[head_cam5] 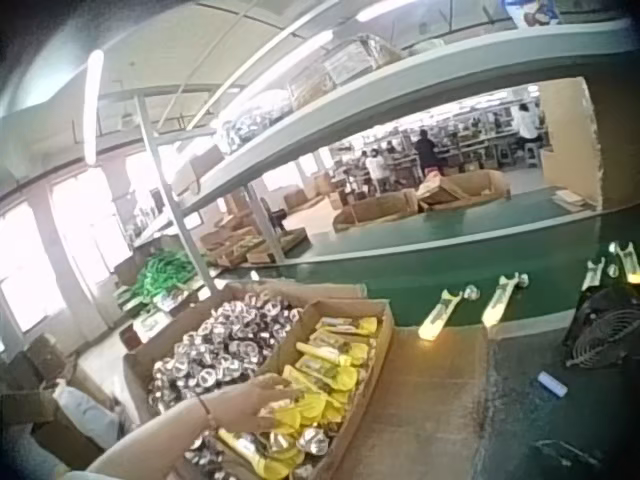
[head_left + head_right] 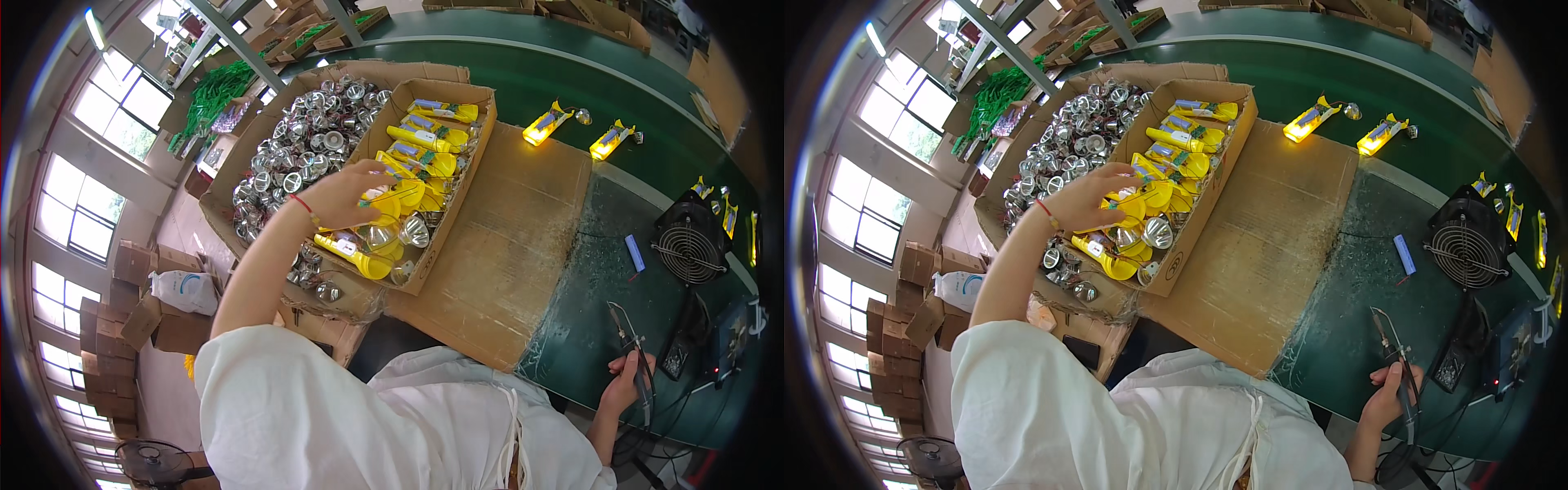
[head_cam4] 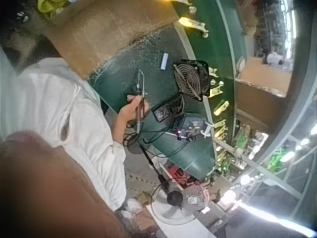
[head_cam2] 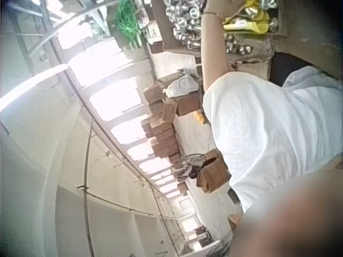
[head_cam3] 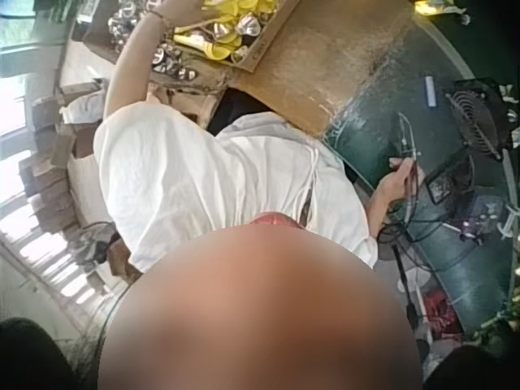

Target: Soldering electronic components into flashlight housings at a factory workbench.

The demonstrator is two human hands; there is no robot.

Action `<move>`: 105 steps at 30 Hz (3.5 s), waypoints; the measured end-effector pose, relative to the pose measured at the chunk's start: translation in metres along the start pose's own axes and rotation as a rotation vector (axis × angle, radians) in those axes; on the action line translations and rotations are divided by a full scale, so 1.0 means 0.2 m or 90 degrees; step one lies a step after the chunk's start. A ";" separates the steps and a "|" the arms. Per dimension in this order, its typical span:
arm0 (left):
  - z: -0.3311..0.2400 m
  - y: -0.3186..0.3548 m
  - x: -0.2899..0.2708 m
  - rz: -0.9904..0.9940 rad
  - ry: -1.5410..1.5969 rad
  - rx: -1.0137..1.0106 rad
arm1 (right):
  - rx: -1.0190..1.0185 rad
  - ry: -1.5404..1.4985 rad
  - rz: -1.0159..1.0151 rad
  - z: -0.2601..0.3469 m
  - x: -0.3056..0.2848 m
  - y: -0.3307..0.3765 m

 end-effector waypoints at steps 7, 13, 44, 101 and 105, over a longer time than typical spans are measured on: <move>0.00 -0.04 0.11 -0.050 -0.046 0.049 | -0.012 -0.019 -0.001 0.01 -0.02 0.04; -0.01 0.04 -0.06 -0.283 0.046 0.077 | -0.006 -0.042 0.009 0.02 -0.02 0.07; -0.98 -0.41 0.70 -0.190 0.189 0.276 | -0.022 -0.092 -0.058 0.10 -0.11 -0.03; -1.12 -0.44 0.86 -0.312 0.354 0.082 | -0.021 -0.037 0.106 0.20 0.15 0.06; -1.10 -0.43 0.85 -0.299 0.364 0.091 | -0.017 -0.080 0.098 0.19 0.12 0.07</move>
Point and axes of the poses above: each hand's wrist, its own y-axis away from the middle knuckle, its own x-axis out of the palm, z = x × y, the point moved 3 cm from there along -y, towards the middle knuckle, and after that the axes turned 8 degrees about -z, right-handed, at the moved point
